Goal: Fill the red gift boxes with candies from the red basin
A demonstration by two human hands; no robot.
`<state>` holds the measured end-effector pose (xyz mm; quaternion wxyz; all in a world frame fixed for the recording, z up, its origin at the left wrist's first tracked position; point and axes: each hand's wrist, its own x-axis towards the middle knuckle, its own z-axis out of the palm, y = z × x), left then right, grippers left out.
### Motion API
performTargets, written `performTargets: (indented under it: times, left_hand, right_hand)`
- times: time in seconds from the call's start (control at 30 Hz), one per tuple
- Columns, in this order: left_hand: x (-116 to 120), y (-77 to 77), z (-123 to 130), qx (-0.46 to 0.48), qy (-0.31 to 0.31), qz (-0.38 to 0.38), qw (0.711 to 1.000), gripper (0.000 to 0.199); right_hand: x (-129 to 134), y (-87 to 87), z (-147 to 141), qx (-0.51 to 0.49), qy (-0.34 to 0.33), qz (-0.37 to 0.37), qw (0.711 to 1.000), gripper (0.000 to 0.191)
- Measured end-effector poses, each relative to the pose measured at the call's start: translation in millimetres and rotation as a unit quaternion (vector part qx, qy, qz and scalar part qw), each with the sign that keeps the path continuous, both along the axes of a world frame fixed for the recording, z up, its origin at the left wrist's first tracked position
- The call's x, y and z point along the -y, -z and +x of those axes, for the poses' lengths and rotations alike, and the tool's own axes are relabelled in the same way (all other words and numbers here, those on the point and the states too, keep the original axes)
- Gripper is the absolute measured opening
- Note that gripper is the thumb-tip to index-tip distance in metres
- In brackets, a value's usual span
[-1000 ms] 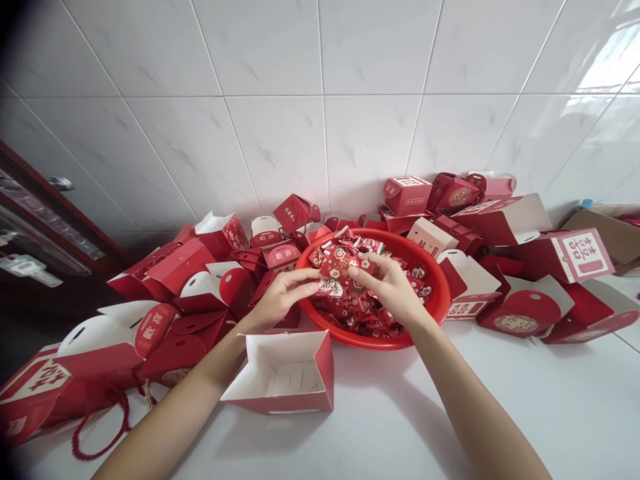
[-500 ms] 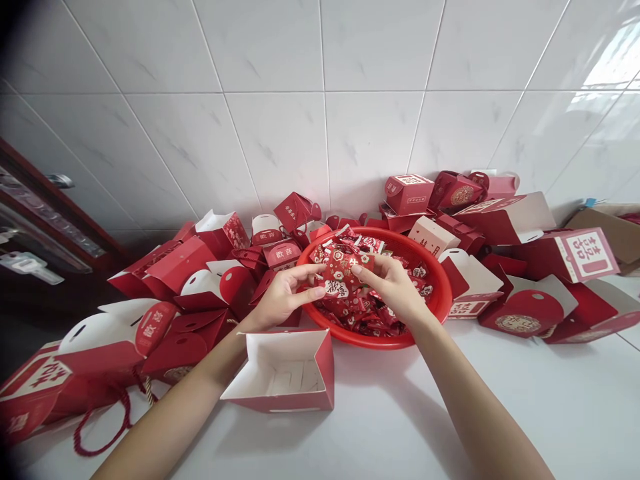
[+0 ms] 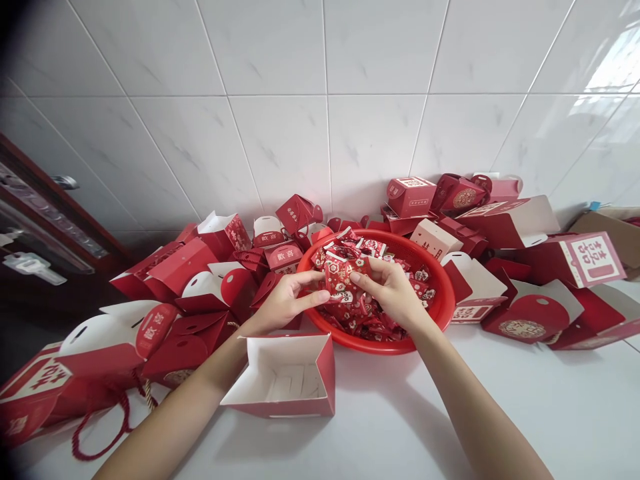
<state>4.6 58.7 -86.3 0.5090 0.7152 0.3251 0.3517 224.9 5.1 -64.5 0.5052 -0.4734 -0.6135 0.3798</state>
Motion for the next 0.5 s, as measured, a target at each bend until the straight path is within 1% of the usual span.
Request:
performTargets:
  times: [0.1, 0.2, 0.4, 0.5]
  left_hand:
    - [2.5, -1.8, 2.6, 0.004, 0.001, 0.013, 1.0, 0.045]
    - [3.0, -0.2, 4.2, 0.027, 0.003, 0.023, 0.999, 0.037]
    - [1.7, 5.1, 4.7, 0.053, 0.002, 0.037, 0.998, 0.029]
    - [1.8, 5.7, 4.8, 0.055, 0.004, 0.038, 0.998, 0.029]
  right_hand:
    - [0.6, -2.3, -2.4, 0.001, -0.008, 0.015, 1.0, 0.043]
    - [1.2, -3.2, -4.0, -0.006, -0.024, 0.014, 1.0, 0.045]
    - [2.8, -4.6, -3.6, -0.002, -0.062, -0.006, 0.998, 0.032]
    - [3.1, -5.3, -2.6, 0.004, -0.071, -0.018, 0.997, 0.03]
